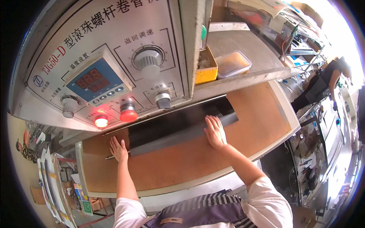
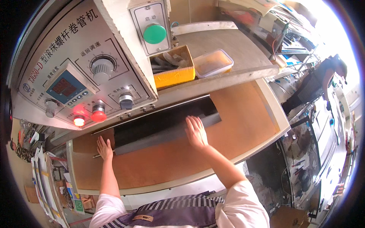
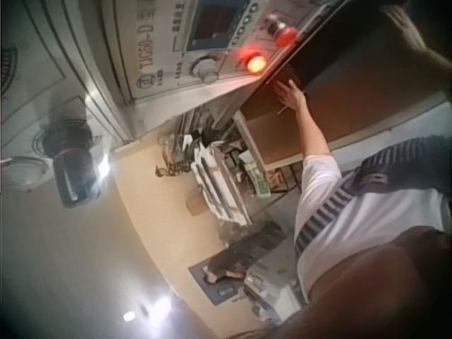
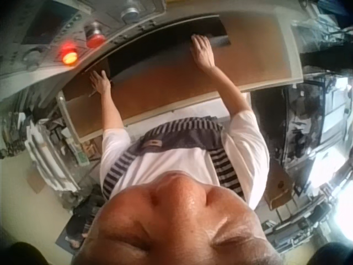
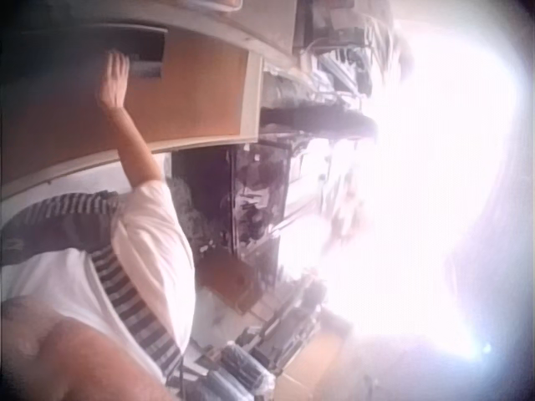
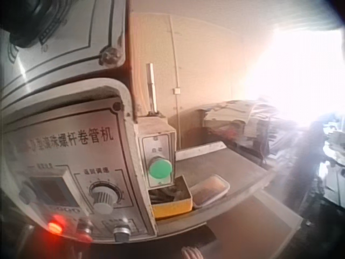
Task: The person repeatedly picks up long, thin metal rods from a workbench and places them into a bending machine. They operate the machine to bend the rods and then remove the finished pieces, handing them to another person in the workshop.
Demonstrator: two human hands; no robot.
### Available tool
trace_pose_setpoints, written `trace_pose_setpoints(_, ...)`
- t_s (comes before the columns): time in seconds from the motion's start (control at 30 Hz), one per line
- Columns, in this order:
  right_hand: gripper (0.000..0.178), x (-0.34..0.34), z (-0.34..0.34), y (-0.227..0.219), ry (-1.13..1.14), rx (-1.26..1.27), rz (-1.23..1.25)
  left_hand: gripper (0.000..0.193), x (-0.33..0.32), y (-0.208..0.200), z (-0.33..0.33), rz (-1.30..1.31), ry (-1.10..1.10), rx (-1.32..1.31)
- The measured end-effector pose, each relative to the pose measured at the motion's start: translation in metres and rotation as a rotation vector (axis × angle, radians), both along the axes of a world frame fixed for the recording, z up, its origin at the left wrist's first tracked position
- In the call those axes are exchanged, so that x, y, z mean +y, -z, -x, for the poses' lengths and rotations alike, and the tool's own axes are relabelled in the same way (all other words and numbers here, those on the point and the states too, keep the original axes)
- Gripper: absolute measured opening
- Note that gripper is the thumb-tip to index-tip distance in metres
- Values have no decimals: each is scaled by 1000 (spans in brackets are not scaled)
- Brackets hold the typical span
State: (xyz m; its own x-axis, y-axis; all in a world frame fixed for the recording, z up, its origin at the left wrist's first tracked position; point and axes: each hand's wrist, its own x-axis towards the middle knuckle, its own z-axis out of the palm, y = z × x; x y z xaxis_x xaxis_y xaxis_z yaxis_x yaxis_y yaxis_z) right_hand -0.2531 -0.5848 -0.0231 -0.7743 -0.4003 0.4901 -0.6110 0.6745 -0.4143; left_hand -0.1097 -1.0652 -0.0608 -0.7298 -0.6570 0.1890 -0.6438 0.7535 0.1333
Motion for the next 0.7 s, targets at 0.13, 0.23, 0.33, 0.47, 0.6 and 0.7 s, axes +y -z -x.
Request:
trace_pose_setpoints(0.13,47,33,-77,-7,78,-48,-13,62,41,-4,-71,-71,92,96)
trace_pose_setpoints(0.23,46,41,-96,-5,146,-24,-96,60,102,-12,-106,-18,162,227)
trace_pose_setpoints(0.33,47,36,-95,-8,105,-22,-112,62,177,-36,-110,-40,336,223)
trace_pose_setpoints(0.47,43,32,-96,-8,40,-16,-182,69,238,-53,-95,-168,517,134)
trace_pose_setpoints(0.6,50,33,-90,-5,55,-2,-152,66,251,-43,-89,-88,588,43)
trace_pose_setpoints(0.7,65,25,-61,-54,11,-366,-352,63,251,-42,-91,-49,603,63)
